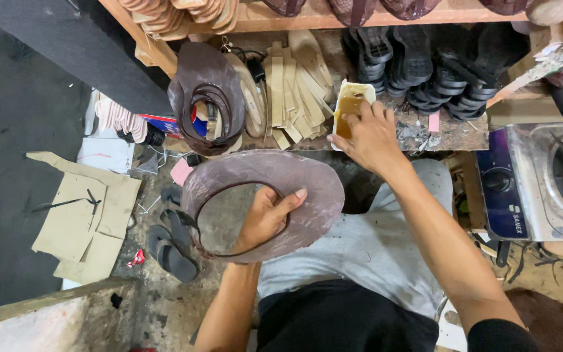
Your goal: The person sits on the floor of a sandal workshop and applies yellow adhesive from a container to the edges of sandal upper straps, pressing and folding the strap edges by hand. They place completed uppers on a wooden shelf rack and pick up the next upper to repeat the gluing.
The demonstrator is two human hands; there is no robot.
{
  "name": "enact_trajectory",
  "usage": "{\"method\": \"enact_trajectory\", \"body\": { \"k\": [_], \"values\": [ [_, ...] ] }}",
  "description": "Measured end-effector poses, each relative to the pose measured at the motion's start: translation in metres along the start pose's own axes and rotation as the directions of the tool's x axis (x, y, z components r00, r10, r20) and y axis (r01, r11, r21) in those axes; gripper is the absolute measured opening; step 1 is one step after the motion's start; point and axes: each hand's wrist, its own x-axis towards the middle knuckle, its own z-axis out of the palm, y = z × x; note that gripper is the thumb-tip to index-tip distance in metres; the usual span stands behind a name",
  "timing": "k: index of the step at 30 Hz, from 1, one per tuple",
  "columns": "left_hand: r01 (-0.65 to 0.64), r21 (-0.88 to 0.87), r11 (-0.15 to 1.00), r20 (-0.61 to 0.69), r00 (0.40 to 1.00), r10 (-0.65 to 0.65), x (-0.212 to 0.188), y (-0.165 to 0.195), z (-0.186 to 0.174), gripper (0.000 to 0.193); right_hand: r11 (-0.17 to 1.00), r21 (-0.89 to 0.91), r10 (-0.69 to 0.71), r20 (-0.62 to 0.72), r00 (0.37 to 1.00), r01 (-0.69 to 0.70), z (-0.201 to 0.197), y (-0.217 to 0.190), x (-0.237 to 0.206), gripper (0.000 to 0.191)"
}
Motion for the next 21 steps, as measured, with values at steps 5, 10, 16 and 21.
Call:
{"method": "enact_trajectory", "body": {
  "k": [5,10,16,21],
  "values": [
    [-0.006,-0.185,0.983,0.033,0.999,0.013,0.003,0.001,-0.012,0.024,0.974,-0.209,-0.053,0.138,0.989,0.082,0.012,0.001,0.022,0.071],
    [-0.011,-0.285,0.959,0.016,1.000,0.016,0.009,-0.013,-0.032,0.023,0.998,-0.059,-0.010,0.041,0.999,0.012,-0.027,0.002,-0.010,0.060],
    [0.095,-0.238,0.966,0.128,0.990,-0.066,0.019,-0.024,-0.011,0.022,0.410,0.911,-0.025,-0.035,0.999,0.042,-0.069,-0.010,-0.048,0.087],
    [0.205,-0.228,0.952,0.162,0.972,-0.171,0.014,-0.015,0.019,0.023,0.139,0.990,-0.116,0.030,0.993,-0.013,-0.073,-0.018,-0.059,0.110]
  ]
}}
